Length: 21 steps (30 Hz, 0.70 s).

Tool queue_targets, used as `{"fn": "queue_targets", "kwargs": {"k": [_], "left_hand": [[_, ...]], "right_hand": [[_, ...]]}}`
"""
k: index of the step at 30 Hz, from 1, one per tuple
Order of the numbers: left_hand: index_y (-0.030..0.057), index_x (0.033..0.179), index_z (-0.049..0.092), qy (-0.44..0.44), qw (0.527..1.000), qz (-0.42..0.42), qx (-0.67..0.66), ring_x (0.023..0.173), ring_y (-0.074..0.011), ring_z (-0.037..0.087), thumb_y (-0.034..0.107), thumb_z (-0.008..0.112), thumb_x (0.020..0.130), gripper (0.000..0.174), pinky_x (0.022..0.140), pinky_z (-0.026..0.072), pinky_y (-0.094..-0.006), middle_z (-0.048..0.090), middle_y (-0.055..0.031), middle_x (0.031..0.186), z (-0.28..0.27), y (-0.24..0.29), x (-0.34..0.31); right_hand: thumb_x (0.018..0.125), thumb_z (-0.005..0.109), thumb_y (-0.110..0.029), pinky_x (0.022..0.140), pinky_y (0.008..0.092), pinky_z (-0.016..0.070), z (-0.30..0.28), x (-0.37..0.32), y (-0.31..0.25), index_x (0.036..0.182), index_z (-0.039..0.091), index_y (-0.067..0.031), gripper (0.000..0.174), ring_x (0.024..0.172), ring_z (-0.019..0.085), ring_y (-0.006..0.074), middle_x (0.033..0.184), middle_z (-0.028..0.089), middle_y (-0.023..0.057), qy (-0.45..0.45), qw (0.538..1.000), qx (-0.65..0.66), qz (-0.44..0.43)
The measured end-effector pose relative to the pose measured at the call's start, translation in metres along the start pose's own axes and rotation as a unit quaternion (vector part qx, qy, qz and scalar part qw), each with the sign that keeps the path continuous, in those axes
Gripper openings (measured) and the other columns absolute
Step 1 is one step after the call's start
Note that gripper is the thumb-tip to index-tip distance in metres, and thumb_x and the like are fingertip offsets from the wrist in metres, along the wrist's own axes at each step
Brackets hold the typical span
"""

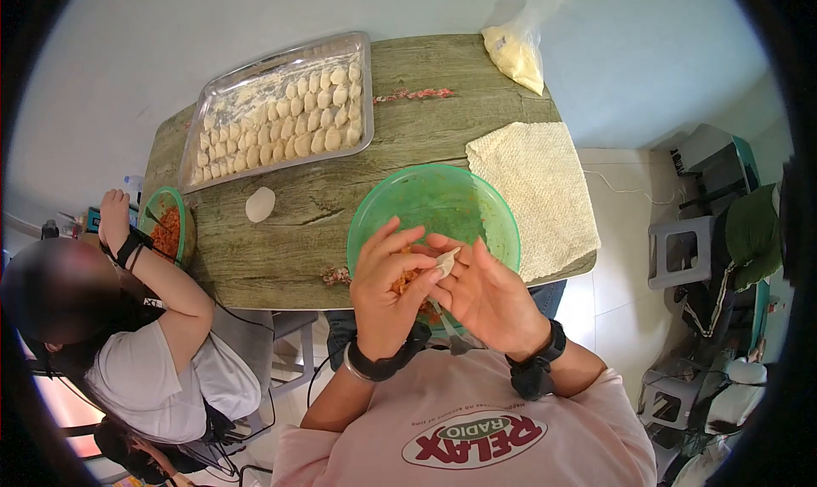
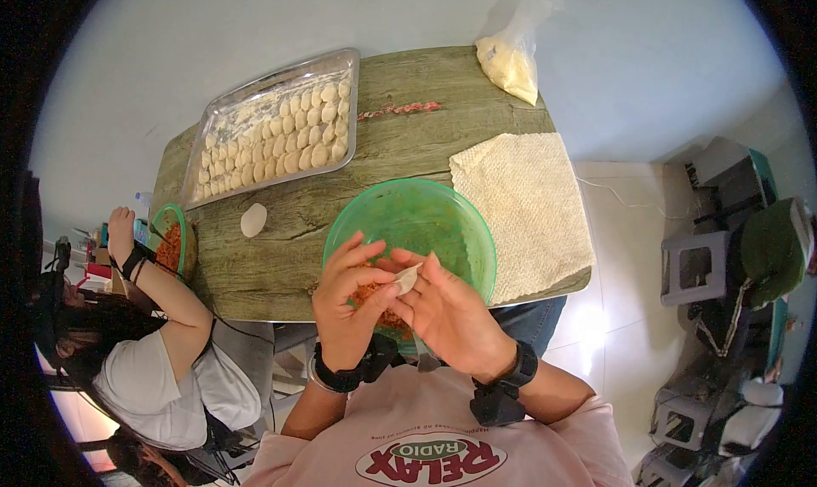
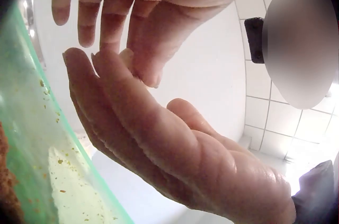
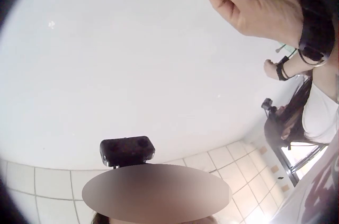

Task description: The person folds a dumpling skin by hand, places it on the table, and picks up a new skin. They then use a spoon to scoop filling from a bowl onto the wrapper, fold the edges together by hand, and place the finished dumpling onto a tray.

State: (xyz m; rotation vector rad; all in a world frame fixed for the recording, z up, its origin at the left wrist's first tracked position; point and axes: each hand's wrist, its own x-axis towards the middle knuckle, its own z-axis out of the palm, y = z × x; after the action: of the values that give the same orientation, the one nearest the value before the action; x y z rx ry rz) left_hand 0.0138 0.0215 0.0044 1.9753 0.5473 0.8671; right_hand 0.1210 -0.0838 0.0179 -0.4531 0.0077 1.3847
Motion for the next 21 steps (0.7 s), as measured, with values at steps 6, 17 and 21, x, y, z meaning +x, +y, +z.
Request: {"fn": "queue_targets", "kwargs": {"k": [6, 17, 21], "left_hand": [[0.0049, 0.081, 0.065, 0.0, 1.0, -0.011, -0.011, 0.118, -0.0295, 0.048, 0.004, 0.07, 0.071, 0.011, 0.096, 0.0385, -0.0385, 0.062, -0.009, 0.11, -0.001, -0.003, -0.001], [0.0028, 0.09, 0.066, -0.023, 0.996, -0.034, -0.076, 0.107, -0.0251, 0.055, 0.003, 0.069, 0.074, 0.016, 0.093, 0.0404, -0.0351, 0.063, -0.0097, 0.105, -0.006, -0.01, -0.005], [0.0012, 0.104, 0.063, -0.043, 0.98, -0.11, -0.159, 0.104, -0.0201, 0.056, 0.003, 0.067, 0.076, 0.028, 0.092, 0.0409, -0.0309, 0.061, -0.0106, 0.108, -0.007, -0.001, -0.005]], "right_hand": [[0.098, 0.038, -0.034, 0.1, 0.0333, 0.0364, 0.0, 0.0, 0.0, 0.127, 0.039, -0.0009, 0.044, 0.106, 0.051, 0.0148, 0.107, 0.055, 0.0041, -0.004, 1.0, -0.006, 0.005], [0.097, 0.04, -0.029, 0.102, 0.0341, 0.0372, -0.007, 0.0, 0.0, 0.128, 0.04, 0.0001, 0.042, 0.111, 0.05, 0.0175, 0.117, 0.052, 0.0078, -0.021, 0.999, -0.026, 0.005], [0.098, 0.038, -0.031, 0.102, 0.0349, 0.0371, -0.005, -0.001, -0.001, 0.127, 0.041, -0.0008, 0.042, 0.111, 0.05, 0.0178, 0.118, 0.052, 0.0085, -0.009, 1.0, -0.027, -0.008]]}}
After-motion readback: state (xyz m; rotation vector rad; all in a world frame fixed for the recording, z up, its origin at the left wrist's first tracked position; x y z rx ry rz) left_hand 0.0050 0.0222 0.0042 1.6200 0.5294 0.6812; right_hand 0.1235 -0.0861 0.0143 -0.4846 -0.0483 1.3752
